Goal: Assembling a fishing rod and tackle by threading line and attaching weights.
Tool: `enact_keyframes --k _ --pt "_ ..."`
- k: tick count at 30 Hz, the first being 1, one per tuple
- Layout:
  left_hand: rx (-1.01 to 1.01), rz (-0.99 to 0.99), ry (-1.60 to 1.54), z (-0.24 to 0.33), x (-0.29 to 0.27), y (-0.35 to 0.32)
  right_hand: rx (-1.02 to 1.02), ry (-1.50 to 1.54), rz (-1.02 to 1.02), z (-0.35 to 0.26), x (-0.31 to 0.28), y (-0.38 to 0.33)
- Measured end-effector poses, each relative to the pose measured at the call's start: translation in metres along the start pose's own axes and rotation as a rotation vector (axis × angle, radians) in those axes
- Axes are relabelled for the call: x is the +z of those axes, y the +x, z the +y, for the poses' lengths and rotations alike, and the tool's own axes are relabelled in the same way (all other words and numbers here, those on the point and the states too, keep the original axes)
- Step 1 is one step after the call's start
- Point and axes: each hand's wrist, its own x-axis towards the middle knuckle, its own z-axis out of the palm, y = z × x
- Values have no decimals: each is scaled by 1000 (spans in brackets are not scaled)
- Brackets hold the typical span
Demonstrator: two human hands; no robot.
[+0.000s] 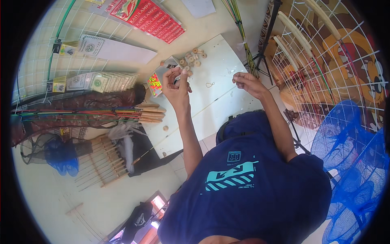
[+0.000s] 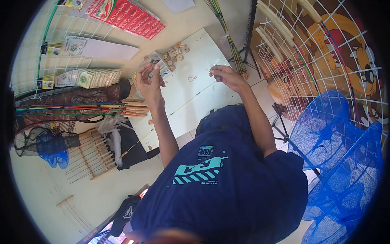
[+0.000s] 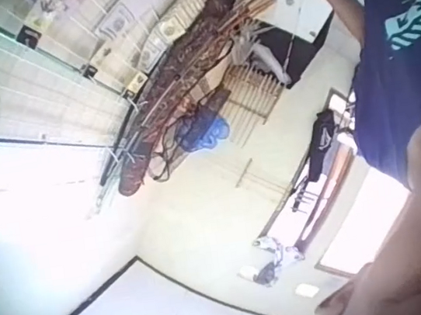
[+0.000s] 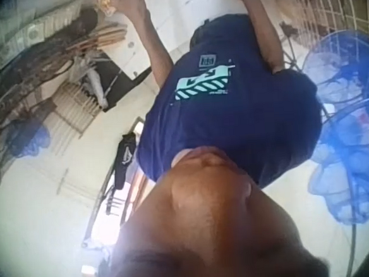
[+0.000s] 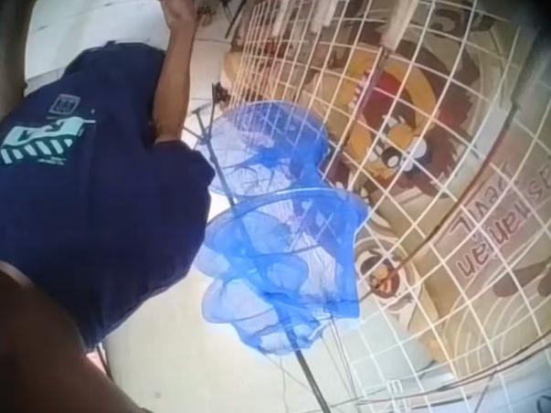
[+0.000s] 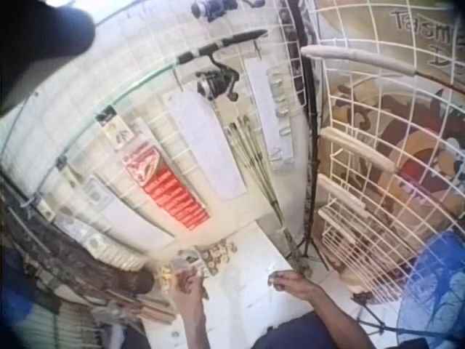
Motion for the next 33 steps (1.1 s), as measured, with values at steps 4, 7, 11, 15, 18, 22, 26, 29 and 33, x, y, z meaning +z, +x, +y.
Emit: enact_keyframes --k 4,7,11,15,18,22,26,29,33 --pt "-2 -5 -13 -4 -2 -3 -14 -28 8 2 -3 0" --pt "-12 -6 -15 -8 -3 -4 -36 -94 58 2 -4 0" --pt "-29 -102 81 -20 -3 -11 -121 -366 155 -5 -18 -1" --pt "-130 -289 244 -51 5 -30 -522 -1015 318 -17 -10 -8" --pt "-205 -387 269 -70 14 -46 -482 -844 -32 -30 24 -8" --pt "-292 -354 131 -67 15 -50 -133 -445 -162 -21 49 -8" --pt "-310 -330 73 -75 3 -51 -79 -464 -144 -18 48 -7" --pt "-339 -301 -14 -95 -8 -52 -106 -580 -22 -24 45 -12" --pt "-220 -285 327 -158 -33 -52 -293 -601 150 -37 22 -19"
